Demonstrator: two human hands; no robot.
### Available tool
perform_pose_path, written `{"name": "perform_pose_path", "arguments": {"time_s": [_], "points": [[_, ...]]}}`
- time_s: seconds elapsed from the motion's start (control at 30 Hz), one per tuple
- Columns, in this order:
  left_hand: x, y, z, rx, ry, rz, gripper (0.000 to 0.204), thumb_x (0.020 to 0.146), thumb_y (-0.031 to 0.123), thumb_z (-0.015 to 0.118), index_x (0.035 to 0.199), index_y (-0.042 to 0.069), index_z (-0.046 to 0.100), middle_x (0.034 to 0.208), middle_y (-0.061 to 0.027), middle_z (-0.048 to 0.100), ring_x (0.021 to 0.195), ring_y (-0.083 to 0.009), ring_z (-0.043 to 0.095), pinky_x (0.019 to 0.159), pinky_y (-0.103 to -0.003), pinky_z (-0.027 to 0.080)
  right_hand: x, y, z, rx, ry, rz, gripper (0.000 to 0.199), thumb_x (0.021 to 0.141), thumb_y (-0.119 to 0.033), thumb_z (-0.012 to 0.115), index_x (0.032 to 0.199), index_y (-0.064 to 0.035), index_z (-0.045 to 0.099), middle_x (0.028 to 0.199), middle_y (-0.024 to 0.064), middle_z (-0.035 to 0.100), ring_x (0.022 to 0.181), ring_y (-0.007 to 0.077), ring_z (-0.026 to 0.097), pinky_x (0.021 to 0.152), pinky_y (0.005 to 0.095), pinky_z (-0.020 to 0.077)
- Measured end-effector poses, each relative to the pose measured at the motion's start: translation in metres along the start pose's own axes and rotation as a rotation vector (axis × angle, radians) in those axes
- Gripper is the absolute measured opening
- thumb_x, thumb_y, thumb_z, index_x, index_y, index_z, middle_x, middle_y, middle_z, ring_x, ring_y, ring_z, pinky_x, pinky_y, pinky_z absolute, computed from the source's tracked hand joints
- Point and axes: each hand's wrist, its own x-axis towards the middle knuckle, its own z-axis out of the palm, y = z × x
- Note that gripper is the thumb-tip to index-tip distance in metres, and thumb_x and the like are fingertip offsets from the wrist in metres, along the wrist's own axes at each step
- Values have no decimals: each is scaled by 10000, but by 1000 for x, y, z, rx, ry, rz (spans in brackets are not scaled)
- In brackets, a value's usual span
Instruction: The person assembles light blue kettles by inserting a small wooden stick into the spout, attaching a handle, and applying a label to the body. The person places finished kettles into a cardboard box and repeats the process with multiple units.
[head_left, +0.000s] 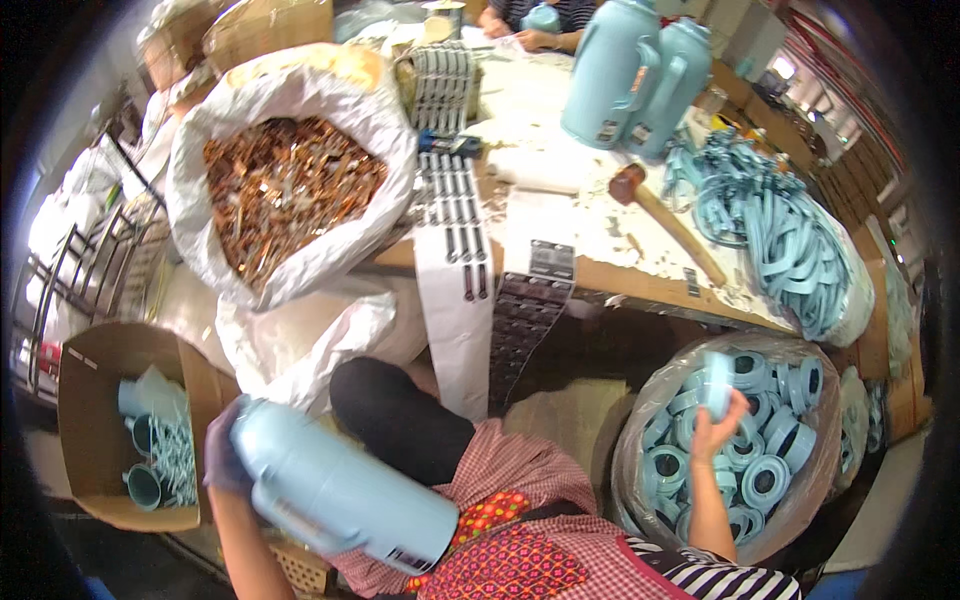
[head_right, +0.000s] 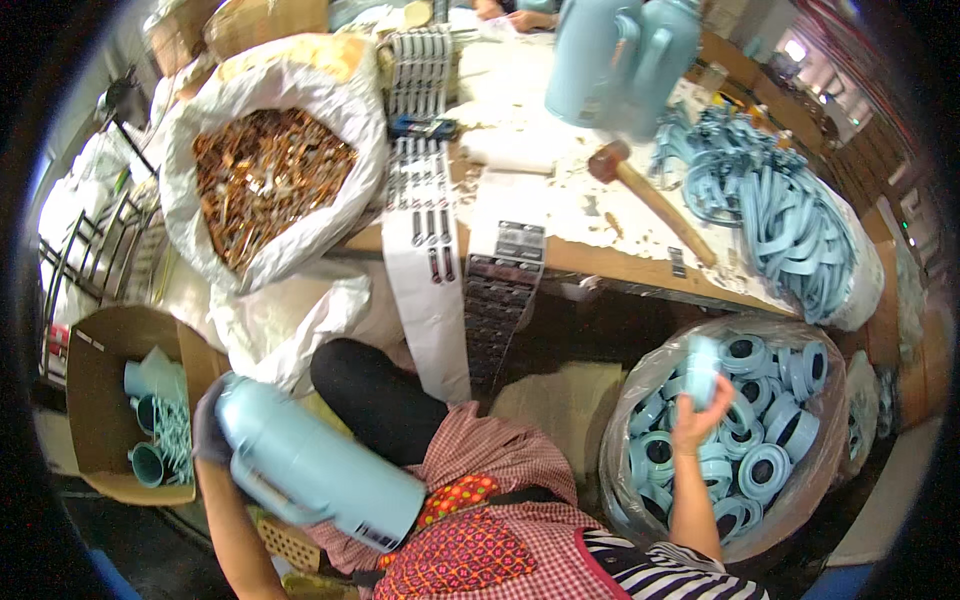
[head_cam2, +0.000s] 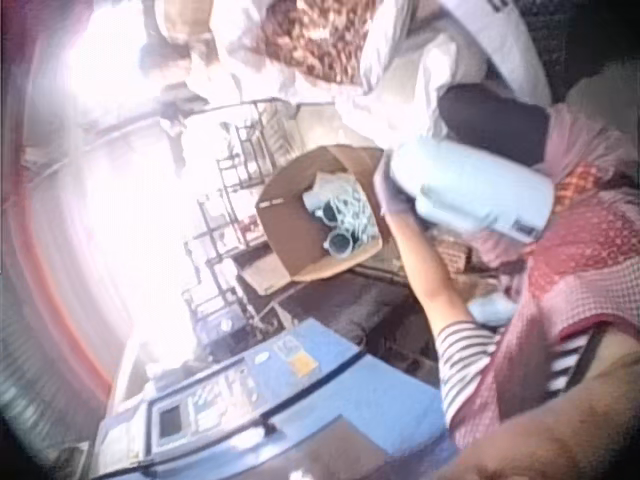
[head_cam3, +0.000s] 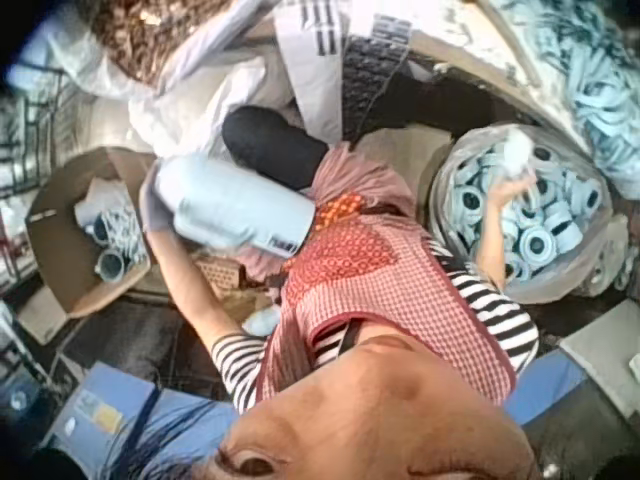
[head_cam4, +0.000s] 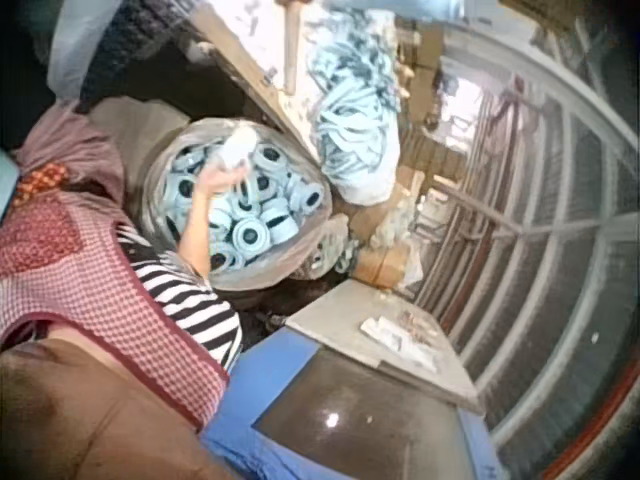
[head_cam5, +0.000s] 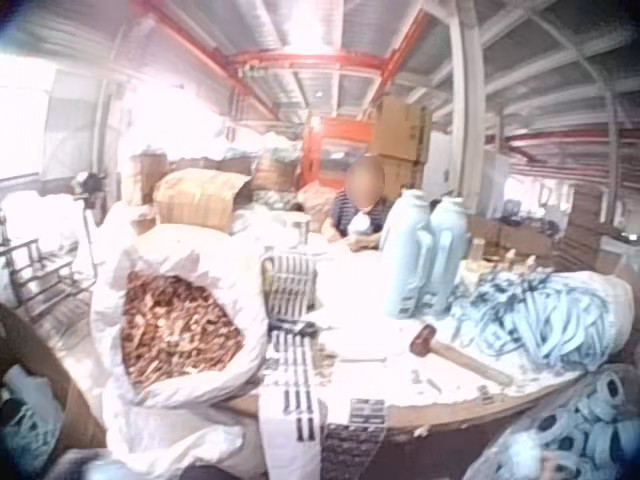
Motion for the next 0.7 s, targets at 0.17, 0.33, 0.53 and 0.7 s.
{"name": "perform_pose_path", "arguments": {"time_s": [0.17, 0.33, 0.53, 0.7], "points": [[-85, 47, -12, -525, -104, 349, 519, 941, 480, 631, 1303, 108, 651, 1306, -101, 678, 1207, -302, 618, 1076, -485, 471, -94, -90, 113, 521, -809, 690, 359, 866, -80, 639, 1216, -10, 598, 1224, 86, 608, 1150, 239, 588, 1031, 351, 443], [-132, -9, -36, -565, 194, 577, 484, 1003, 464, 563, 1276, 73, 645, 1283, -104, 677, 1171, -277, 622, 1045, -448, 487, -119, -141, 128, 419, -863, -504, 291, 867, -144, 750, 1123, -32, 668, 948, 124, 648, 898, 337, 626, 812, 412, 494], [-163, -63, -8, -644, 208, 506, 524, 1024, 468, 493, 1288, 38, 635, 1282, -136, 672, 1176, -287, 623, 1058, -444, 476, -104, -169, 128, 277, -1026, -469, 470, 842, -289, 798, 1175, 17, 673, 872, 140, 645, 785, 292, 620, 724, 404, 483], [-166, -88, 6, -620, 258, 441, 546, 1027, 487, 482, 1277, 28, 640, 1273, -132, 676, 1169, -297, 626, 1063, -453, 472, -69, -270, 182, 732, -717, -355, 449, 890, -244, 753, 1207, 58, 652, 885, 155, 617, 765, 292, 601, 674, 392, 490]]}}
